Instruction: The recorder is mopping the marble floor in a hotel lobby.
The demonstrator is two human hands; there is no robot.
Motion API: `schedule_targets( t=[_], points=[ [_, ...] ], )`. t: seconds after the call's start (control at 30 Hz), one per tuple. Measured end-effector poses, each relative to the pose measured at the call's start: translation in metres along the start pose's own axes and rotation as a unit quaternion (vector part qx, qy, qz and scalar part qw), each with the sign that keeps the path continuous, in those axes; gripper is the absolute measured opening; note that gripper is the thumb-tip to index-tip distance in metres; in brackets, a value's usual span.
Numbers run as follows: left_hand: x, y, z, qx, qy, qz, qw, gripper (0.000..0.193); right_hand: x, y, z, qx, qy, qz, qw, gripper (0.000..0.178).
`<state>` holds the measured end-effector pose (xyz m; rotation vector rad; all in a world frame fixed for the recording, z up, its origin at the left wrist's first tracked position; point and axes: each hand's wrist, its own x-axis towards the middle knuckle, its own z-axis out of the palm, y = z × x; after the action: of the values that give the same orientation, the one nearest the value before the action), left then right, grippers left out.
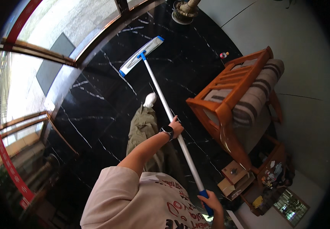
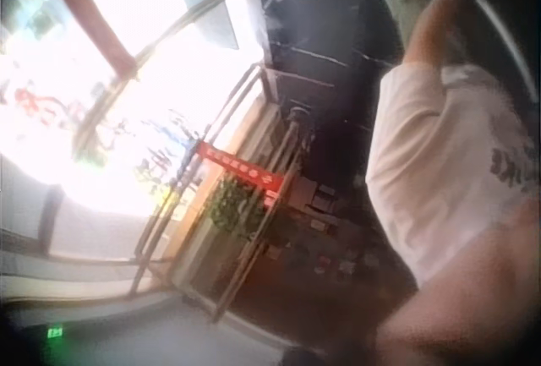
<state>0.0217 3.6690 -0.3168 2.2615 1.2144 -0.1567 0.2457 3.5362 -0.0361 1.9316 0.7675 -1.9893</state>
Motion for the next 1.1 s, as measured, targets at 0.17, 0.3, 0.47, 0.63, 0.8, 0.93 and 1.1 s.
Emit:
schedule_targets(
  t=[0.17, 0.3, 0.47, 0.63, 0.8, 0.93, 1.1],
  points=[
    [-0.014, 0.145, -0.002, -0.073, -0.042, 0.045, 0.995, 0.004, -0.092, 0.083, -0.038, -0.281, 0.239, 0.015, 0.929, 0.028],
    [-0.026, 0.228, 0.018, -0.138, 0.020, 0.044, 0.989, 0.004, -0.134, 0.206, -0.082, -0.342, 0.308, 0.083, 0.884, 0.028],
    [-0.045, 0.235, 0.029, -0.161, 0.045, 0.011, 0.986, 0.003, -0.162, 0.116, -0.052, -0.459, 0.331, 0.019, 0.824, 0.022],
    [-0.061, 0.171, 0.018, -0.170, 0.080, -0.040, 0.981, 0.003, -0.130, 0.052, -0.026, -0.522, 0.339, 0.059, 0.781, 0.027],
    [-0.101, 0.068, 0.001, -0.142, 0.135, -0.100, 0.976, 0.003, -0.088, -0.024, 0.026, -0.598, 0.311, 0.011, 0.739, 0.030],
    [-0.146, -0.035, 0.009, -0.102, 0.091, -0.147, 0.980, 0.004, -0.038, -0.084, 0.087, -0.605, 0.268, -0.079, 0.745, 0.028],
    [-0.219, -0.145, 0.059, -0.092, 0.025, -0.215, 0.972, 0.009, 0.038, -0.109, 0.171, -0.555, 0.138, -0.116, 0.812, 0.029]
  ],
)
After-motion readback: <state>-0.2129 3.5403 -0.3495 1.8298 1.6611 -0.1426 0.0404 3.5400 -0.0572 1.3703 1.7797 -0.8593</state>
